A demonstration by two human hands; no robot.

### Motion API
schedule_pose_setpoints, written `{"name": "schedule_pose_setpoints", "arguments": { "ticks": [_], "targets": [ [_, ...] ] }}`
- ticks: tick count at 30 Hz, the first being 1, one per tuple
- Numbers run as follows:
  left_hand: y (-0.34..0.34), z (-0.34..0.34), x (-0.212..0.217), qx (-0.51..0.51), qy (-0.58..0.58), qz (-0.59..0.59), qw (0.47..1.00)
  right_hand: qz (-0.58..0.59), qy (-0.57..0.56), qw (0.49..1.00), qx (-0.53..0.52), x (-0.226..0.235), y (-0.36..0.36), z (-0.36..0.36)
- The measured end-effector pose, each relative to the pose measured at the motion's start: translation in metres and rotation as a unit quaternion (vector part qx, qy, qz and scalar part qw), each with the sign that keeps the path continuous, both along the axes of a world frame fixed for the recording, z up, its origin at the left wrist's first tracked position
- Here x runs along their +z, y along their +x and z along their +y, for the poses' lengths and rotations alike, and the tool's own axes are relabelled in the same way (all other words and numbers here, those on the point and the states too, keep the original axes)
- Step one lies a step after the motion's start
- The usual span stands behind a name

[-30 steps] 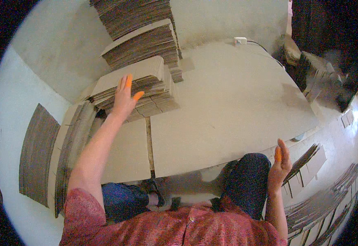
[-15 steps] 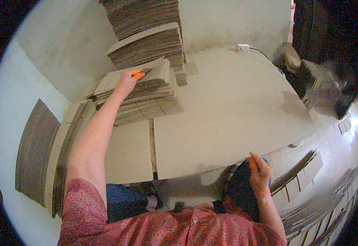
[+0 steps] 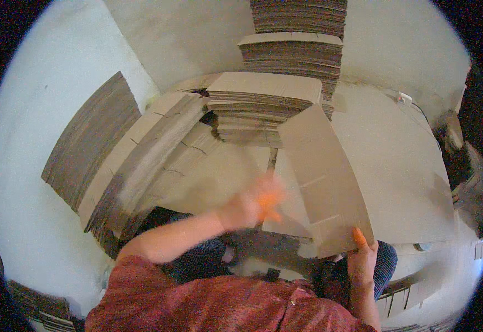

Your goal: The person sits on the floor and repeatedly folds pre-cut cardboard sheets into multi-compartment dividers. They pick up a flat sheet, fold along scored lines to form upright partitions, and place the finished divider onto a growing stack. The process is repeated continuously with identical units.

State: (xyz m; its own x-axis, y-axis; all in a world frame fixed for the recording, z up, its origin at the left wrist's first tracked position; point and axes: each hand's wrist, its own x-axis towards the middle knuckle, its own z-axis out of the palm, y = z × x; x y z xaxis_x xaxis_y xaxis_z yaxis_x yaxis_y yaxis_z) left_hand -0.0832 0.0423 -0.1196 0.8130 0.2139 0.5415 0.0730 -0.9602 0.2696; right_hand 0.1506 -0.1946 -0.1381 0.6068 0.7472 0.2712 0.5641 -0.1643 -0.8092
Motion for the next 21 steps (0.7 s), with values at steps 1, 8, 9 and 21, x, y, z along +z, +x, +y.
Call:
{"name": "schedule_pose_setpoints", "arguments": {
  "ticks": [1,8,9,21],
  "targets": [
    [-0.022,0.028,0.024,0.107,0.049,-0.013,0.993,0.160,0.070,0.984,-0.013,0.003,-0.001,-0.001],
    [-0.203,0.153,0.136,0.629,-0.003,0.181,0.756,0.293,0.120,0.948,0.005,-0.018,0.004,-0.014],
    [-0.208,0.155,0.137,0.629,0.018,0.199,0.751,0.295,0.129,0.947,0.009,-0.020,0.004,-0.012],
    [-0.180,0.101,0.147,0.467,0.178,0.319,0.806,0.294,0.130,0.947,-0.032,-0.004,0.002,-0.015]
  ]
}}
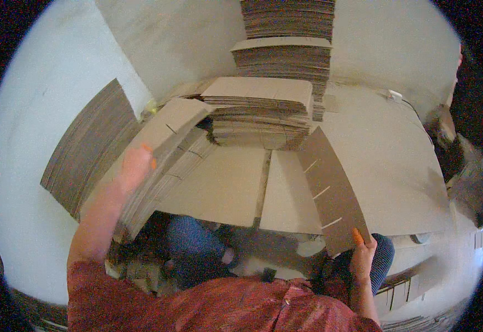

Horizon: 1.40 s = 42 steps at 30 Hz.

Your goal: The person sits on the floor and repeatedly folds pre-cut cardboard sheets into multi-compartment dividers. They pick up a flat sheet, fold along scored lines to form upright partitions, and place the finished divider onto a growing stack. The process is repeated continuously with identical units.

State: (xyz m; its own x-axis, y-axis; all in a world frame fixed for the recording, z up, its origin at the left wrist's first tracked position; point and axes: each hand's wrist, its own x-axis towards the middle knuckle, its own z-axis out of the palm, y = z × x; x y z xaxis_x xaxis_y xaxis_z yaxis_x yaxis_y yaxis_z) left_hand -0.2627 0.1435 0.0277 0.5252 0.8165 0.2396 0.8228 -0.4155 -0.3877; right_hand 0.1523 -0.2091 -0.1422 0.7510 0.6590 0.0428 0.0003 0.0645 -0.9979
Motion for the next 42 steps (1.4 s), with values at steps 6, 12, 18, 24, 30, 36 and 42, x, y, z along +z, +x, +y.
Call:
{"name": "schedule_pose_setpoints", "arguments": {
  "ticks": [6,12,18,24,30,36,42],
  "targets": [
    [0.075,-0.105,-0.040,-0.115,-0.002,0.106,0.988,0.052,-0.011,0.999,0.006,-0.010,0.016,-0.007],
    [0.081,-0.129,-0.131,-0.156,-0.097,0.111,0.977,0.057,-0.004,0.998,0.036,-0.007,0.009,-0.001],
    [0.077,-0.089,-0.121,-0.168,-0.064,0.040,0.983,0.047,0.012,0.998,0.041,-0.014,0.014,-0.007],
    [0.088,-0.086,-0.110,-0.101,-0.140,0.013,0.985,0.019,0.019,0.998,0.052,0.003,0.007,-0.012],
    [0.100,-0.078,-0.097,-0.123,-0.124,-0.023,0.984,-0.071,-0.034,0.995,0.056,0.008,0.003,-0.016],
    [0.096,-0.072,-0.113,-0.110,-0.199,-0.056,0.972,-0.114,0.009,0.992,0.052,0.013,-0.005,-0.022],
    [0.115,-0.075,-0.088,-0.091,-0.346,-0.231,0.905,-0.207,0.021,0.975,0.072,0.039,-0.006,-0.020]
  ]
}}
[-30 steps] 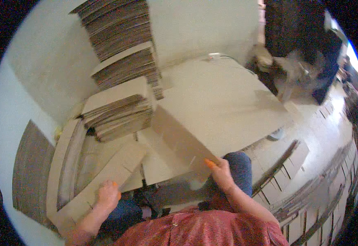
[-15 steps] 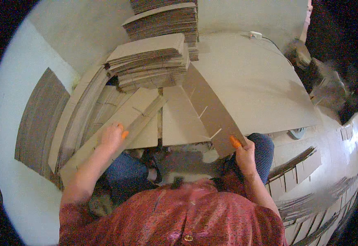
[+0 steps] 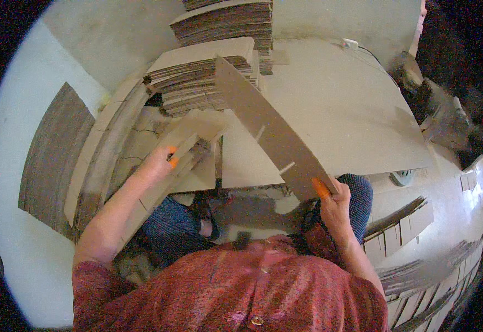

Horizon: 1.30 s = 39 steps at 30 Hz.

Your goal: The person sits on the floor and repeatedly folds pre-cut cardboard sheets into multi-compartment dividers. They pick up a flat sheet, fold along scored lines to form upright partitions, and place the finished divider onto a growing stack. The process is repeated continuously with identical units.

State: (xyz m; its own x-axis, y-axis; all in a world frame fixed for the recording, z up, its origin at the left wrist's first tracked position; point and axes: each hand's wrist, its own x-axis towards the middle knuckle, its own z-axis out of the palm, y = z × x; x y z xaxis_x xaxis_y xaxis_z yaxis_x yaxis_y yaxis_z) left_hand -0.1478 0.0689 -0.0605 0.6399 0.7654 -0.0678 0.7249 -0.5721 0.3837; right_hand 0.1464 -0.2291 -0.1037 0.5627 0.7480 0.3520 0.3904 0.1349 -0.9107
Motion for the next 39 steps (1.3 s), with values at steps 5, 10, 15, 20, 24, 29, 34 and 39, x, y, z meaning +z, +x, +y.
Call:
{"name": "schedule_pose_setpoints", "arguments": {
  "ticks": [5,10,15,20,24,29,34,39],
  "targets": [
    [0.069,-0.055,0.046,0.004,-0.238,-0.010,0.971,-0.021,0.070,0.997,0.013,0.037,-0.013,0.020],
    [0.098,-0.100,0.033,-0.215,-0.260,-0.061,0.939,-0.129,-0.001,0.992,-0.010,0.026,-0.003,0.031],
    [0.111,-0.112,0.030,-0.170,-0.384,-0.073,0.905,-0.079,-0.049,0.996,0.015,0.028,0.011,0.022],
    [0.107,-0.108,0.012,-0.101,-0.421,-0.119,0.894,-0.087,-0.025,0.996,0.000,0.023,0.007,0.021],
    [0.104,-0.115,0.014,-0.133,-0.432,-0.159,0.878,-0.091,-0.053,0.994,0.004,0.024,0.000,0.023],
    [0.104,-0.112,0.016,-0.161,-0.400,-0.221,0.875,-0.082,-0.125,0.988,0.027,-0.018,0.011,0.022],
    [0.040,-0.037,-0.043,-0.068,0.259,0.026,0.963,-0.124,-0.087,0.988,0.003,0.036,0.005,0.019],
    [-0.005,0.007,-0.054,0.048,0.204,0.197,0.958,-0.379,-0.094,0.919,0.051,0.060,-0.004,0.067]
  ]
}}
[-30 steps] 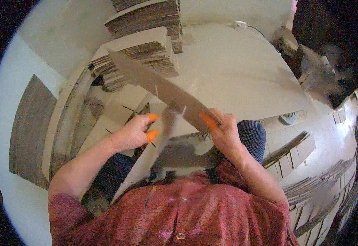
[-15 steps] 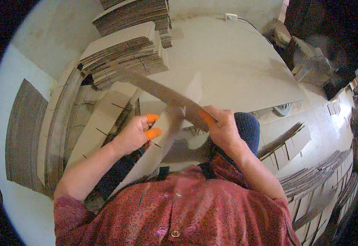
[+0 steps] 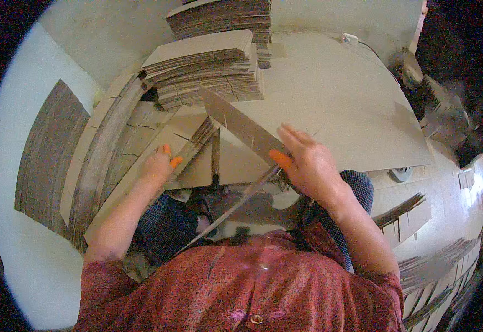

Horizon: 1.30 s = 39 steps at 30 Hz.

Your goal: The person sits on the floor and repeatedly folds pre-cut cardboard sheets into multi-compartment dividers. They pick up a flat sheet, fold along scored lines to form upright partitions, and place the finished divider onto a growing stack. The process is repeated continuously with identical units.

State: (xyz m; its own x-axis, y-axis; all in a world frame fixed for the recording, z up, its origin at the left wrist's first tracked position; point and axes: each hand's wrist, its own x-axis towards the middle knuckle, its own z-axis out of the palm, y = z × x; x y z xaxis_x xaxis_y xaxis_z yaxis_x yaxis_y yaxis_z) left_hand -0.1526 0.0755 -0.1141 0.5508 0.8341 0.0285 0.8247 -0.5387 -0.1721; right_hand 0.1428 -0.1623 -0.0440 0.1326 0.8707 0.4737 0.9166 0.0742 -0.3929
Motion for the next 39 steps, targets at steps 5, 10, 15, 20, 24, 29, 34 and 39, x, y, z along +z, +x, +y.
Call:
{"name": "schedule_pose_setpoints", "arguments": {
  "ticks": [5,10,15,20,24,29,34,39],
  "targets": [
    [-0.011,0.005,0.020,-0.031,-0.037,-0.034,0.998,0.084,-0.126,0.988,0.002,-0.013,-0.002,0.018],
    [-0.014,0.018,0.025,-0.013,-0.114,-0.051,0.992,0.113,-0.065,0.991,0.018,-0.031,0.007,0.009],
    [-0.016,0.029,0.028,0.009,-0.164,-0.118,0.979,0.101,-0.038,0.994,0.006,-0.040,0.013,-0.008],
    [-0.013,0.051,0.039,0.000,-0.102,-0.046,0.994,0.085,-0.026,0.996,0.030,-0.028,0.009,-0.013],
    [0.009,0.049,0.073,0.012,-0.246,-0.192,0.950,0.073,0.018,0.996,0.044,-0.023,0.011,-0.020],
    [0.063,0.016,0.074,-0.105,-0.238,-0.228,0.938,0.048,0.095,0.991,0.077,0.002,-0.004,-0.019],
    [0.118,-0.051,0.074,-0.093,-0.374,-0.274,0.881,0.058,0.042,0.997,0.017,0.001,0.002,-0.020],
    [0.121,-0.054,0.060,-0.086,-0.351,-0.315,0.877,0.051,0.053,0.997,0.011,0.010,0.005,-0.034]
  ]
}}
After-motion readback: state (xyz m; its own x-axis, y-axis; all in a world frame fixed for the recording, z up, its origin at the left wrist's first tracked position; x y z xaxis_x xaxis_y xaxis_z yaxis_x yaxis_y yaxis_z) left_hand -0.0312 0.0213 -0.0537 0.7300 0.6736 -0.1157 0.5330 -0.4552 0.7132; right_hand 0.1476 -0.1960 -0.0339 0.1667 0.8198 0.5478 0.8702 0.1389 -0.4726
